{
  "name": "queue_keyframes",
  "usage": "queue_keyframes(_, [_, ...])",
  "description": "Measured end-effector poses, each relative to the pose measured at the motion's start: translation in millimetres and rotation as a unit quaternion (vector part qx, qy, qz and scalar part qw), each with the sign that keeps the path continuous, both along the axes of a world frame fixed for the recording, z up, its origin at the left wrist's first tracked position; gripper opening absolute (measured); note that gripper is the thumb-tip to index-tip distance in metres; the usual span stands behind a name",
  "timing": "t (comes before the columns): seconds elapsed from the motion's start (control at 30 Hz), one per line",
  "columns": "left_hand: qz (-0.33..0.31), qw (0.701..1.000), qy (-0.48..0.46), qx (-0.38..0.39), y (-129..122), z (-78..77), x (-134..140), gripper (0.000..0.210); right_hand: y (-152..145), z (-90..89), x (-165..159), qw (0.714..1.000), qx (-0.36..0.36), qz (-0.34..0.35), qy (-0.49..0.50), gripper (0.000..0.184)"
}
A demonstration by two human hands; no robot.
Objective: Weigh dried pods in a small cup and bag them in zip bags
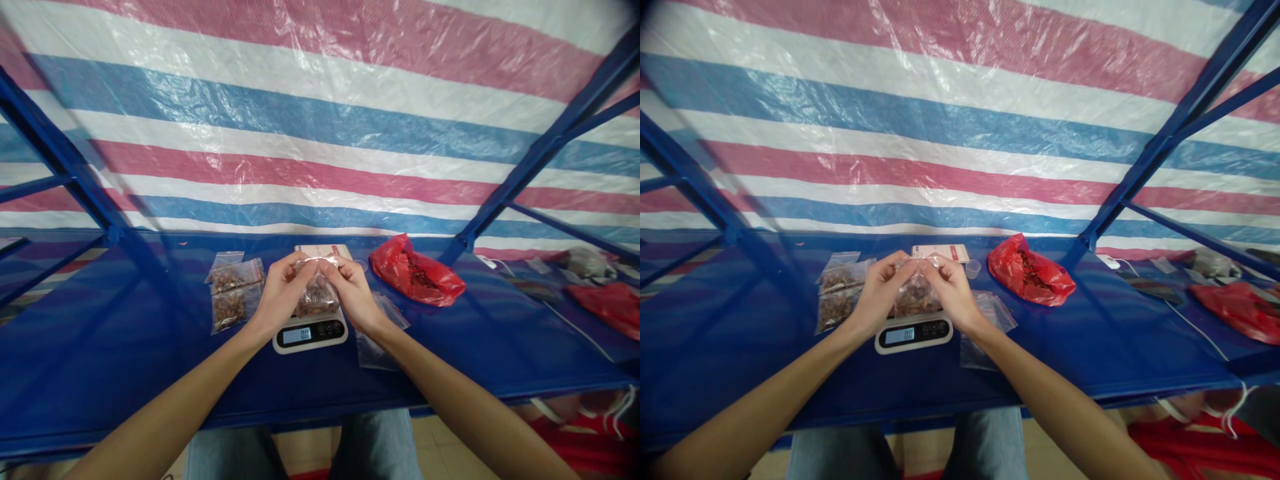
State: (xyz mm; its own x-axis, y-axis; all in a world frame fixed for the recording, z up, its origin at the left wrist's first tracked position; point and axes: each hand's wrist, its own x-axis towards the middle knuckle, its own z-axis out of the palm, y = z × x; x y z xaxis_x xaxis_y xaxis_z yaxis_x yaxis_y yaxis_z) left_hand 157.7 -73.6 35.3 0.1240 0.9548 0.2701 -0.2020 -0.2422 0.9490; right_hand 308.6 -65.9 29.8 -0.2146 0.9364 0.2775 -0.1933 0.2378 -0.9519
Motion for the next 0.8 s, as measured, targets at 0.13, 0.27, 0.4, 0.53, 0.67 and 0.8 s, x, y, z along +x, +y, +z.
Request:
queue_keyframes(0.13, [0.004, 1.000, 0.008, -0.003, -1, 0.9, 1, 0.035, -3, 1.4, 0, 0.999, 0.022, -0.024, -0.017, 0.039])
queue_keyframes(0.27, [-0.017, 0.999, 0.039, 0.017, -4, 4.1, -1, 0.034, -5, 0.7, 3, 0.999, 0.034, -0.016, -0.015, 0.038])
queue_keyframes(0.4, [-0.047, 0.993, 0.097, 0.056, -3, 5.8, -6, 0.034, -2, 4.2, 11, 0.996, 0.059, 0.019, -0.067, 0.046])
queue_keyframes(0.53, [-0.027, 0.991, 0.111, 0.071, 3, 9.7, -13, 0.033, 6, 12.9, 21, 0.991, 0.073, 0.031, -0.112, 0.051])
queue_keyframes(0.67, [0.002, 0.993, 0.095, 0.076, 7, 14.9, -15, 0.031, 10, 21.3, 26, 0.990, 0.077, 0.043, -0.114, 0.046])
queue_keyframes(0.8, [0.039, 0.997, 0.026, 0.055, 10, 15.9, -13, 0.026, 12, 30.7, 20, 0.995, 0.060, 0.013, -0.084, 0.040])
